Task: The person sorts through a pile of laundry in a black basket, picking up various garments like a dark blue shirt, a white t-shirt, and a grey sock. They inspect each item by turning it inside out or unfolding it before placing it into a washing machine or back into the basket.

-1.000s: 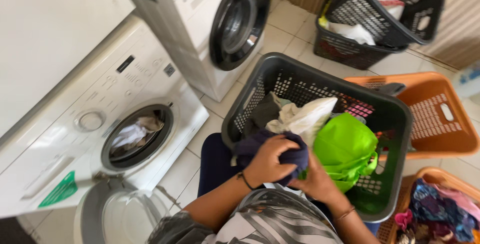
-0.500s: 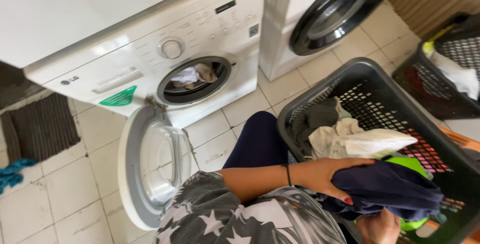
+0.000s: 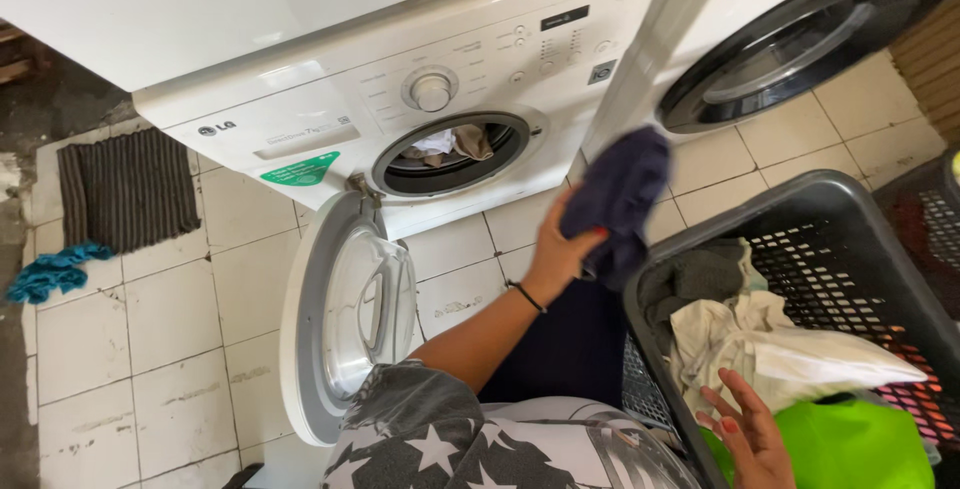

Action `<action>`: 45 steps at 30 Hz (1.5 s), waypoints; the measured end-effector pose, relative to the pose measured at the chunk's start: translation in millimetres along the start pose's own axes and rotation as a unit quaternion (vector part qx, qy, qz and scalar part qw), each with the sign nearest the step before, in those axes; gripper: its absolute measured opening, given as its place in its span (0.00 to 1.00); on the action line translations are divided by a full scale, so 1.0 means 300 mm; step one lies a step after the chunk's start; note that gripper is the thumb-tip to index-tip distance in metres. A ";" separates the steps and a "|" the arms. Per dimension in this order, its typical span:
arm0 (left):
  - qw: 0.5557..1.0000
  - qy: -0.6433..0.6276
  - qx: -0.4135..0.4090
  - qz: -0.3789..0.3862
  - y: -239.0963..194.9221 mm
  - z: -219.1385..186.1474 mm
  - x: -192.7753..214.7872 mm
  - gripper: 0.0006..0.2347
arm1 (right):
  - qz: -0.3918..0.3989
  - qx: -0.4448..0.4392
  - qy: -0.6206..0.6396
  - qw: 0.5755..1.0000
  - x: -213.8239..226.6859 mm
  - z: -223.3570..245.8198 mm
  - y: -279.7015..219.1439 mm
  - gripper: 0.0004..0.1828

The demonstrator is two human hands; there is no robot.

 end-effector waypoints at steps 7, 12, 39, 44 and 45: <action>0.921 -0.064 0.229 -0.308 -0.111 0.348 0.582 0.28 | 0.005 -0.049 -0.039 0.998 -0.060 -0.045 0.060 0.35; 0.866 0.000 0.318 -0.387 -0.312 0.553 0.806 0.25 | 0.018 -0.070 -0.062 0.995 -0.105 -0.061 0.104 0.35; 0.960 0.242 0.085 0.109 0.099 0.370 0.079 0.22 | 0.019 0.010 -0.314 0.949 -0.250 0.141 -0.003 0.31; 0.891 0.343 -0.061 0.292 -0.020 0.177 -0.277 0.22 | -0.006 0.086 -0.432 0.898 -0.276 0.232 -0.075 0.28; 0.866 0.375 -0.084 0.319 -0.051 0.159 -0.328 0.22 | -0.008 0.073 -0.452 0.889 -0.274 0.232 -0.086 0.27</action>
Point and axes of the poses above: each hand's wrist, its own y-axis towards the middle knuckle, its own x-axis out of the back of the hand, z = x × y, the point moved 8 cm from there along y, towards the middle knuckle, and after that the axes turned 7 degrees about -x, right-handed, at the moved point
